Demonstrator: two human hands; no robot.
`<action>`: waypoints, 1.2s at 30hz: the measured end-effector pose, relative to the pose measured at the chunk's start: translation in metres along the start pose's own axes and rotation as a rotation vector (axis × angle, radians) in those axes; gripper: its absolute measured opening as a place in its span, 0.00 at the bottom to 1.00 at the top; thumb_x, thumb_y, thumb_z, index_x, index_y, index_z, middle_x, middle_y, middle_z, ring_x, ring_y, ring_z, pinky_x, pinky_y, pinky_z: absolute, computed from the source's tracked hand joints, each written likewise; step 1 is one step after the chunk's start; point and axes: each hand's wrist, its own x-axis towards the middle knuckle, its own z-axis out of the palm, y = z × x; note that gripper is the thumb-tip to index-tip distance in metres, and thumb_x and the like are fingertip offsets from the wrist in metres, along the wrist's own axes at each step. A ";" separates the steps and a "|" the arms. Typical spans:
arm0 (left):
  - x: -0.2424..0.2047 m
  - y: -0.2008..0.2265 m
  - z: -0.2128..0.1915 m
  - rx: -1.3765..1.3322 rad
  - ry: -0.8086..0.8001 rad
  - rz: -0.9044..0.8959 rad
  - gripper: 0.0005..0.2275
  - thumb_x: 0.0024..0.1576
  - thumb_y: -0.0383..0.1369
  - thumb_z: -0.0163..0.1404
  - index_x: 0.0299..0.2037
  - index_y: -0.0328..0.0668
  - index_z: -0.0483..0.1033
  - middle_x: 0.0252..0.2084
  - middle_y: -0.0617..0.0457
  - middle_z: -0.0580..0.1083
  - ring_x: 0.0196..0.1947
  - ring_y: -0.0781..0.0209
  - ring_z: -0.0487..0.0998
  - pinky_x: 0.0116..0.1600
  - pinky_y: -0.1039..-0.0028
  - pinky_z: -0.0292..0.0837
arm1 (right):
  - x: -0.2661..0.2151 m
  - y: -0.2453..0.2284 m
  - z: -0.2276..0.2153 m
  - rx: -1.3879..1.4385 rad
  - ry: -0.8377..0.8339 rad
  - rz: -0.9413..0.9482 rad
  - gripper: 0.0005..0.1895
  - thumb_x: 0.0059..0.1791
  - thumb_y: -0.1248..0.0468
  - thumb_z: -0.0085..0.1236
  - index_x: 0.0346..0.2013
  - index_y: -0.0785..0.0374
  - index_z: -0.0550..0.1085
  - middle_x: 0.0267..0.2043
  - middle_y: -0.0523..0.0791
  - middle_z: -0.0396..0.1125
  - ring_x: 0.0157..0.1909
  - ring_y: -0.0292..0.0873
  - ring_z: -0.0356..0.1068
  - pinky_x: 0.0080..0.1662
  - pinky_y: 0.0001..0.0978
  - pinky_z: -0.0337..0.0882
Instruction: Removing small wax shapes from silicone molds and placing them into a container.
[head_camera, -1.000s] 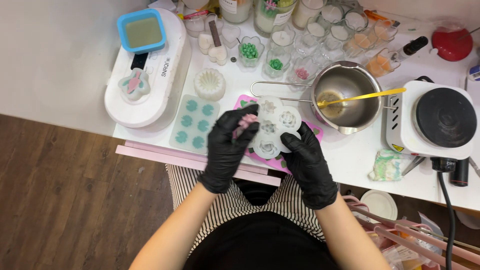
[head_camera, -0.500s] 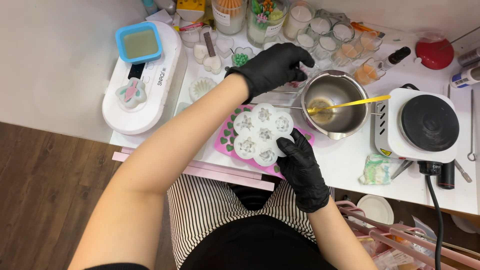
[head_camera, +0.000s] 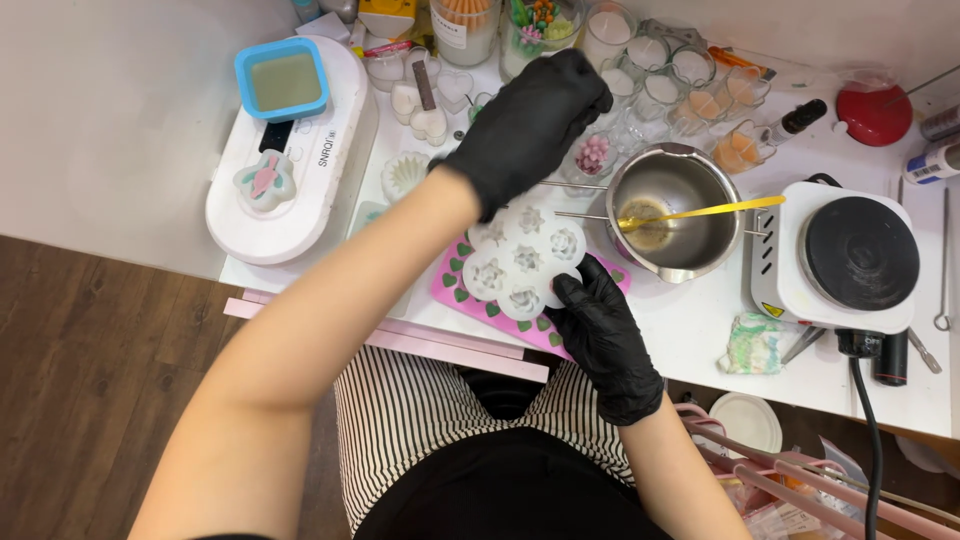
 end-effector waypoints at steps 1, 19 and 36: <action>-0.010 0.011 -0.014 -0.011 0.103 0.062 0.06 0.60 0.26 0.52 0.45 0.39 0.77 0.44 0.44 0.75 0.46 0.46 0.76 0.51 0.61 0.72 | 0.001 -0.004 0.008 -0.016 -0.002 -0.017 0.26 0.52 0.68 0.51 0.67 0.60 0.65 0.54 0.43 0.71 0.51 0.37 0.74 0.50 0.31 0.76; -0.177 0.098 0.034 -0.168 0.324 -0.298 0.27 0.57 0.32 0.63 0.66 0.37 0.68 0.64 0.44 0.70 0.65 0.45 0.73 0.67 0.62 0.70 | 0.005 0.025 -0.042 -0.024 -0.054 -0.035 0.24 0.52 0.73 0.58 0.63 0.65 0.68 0.43 0.49 0.71 0.40 0.42 0.73 0.38 0.34 0.73; -0.173 0.103 0.021 -0.334 0.373 -0.384 0.26 0.51 0.31 0.67 0.61 0.41 0.74 0.61 0.48 0.76 0.61 0.53 0.78 0.66 0.67 0.74 | 0.011 0.016 -0.050 0.050 -0.184 0.042 0.25 0.52 0.75 0.51 0.65 0.70 0.66 0.57 0.54 0.71 0.57 0.48 0.72 0.54 0.35 0.72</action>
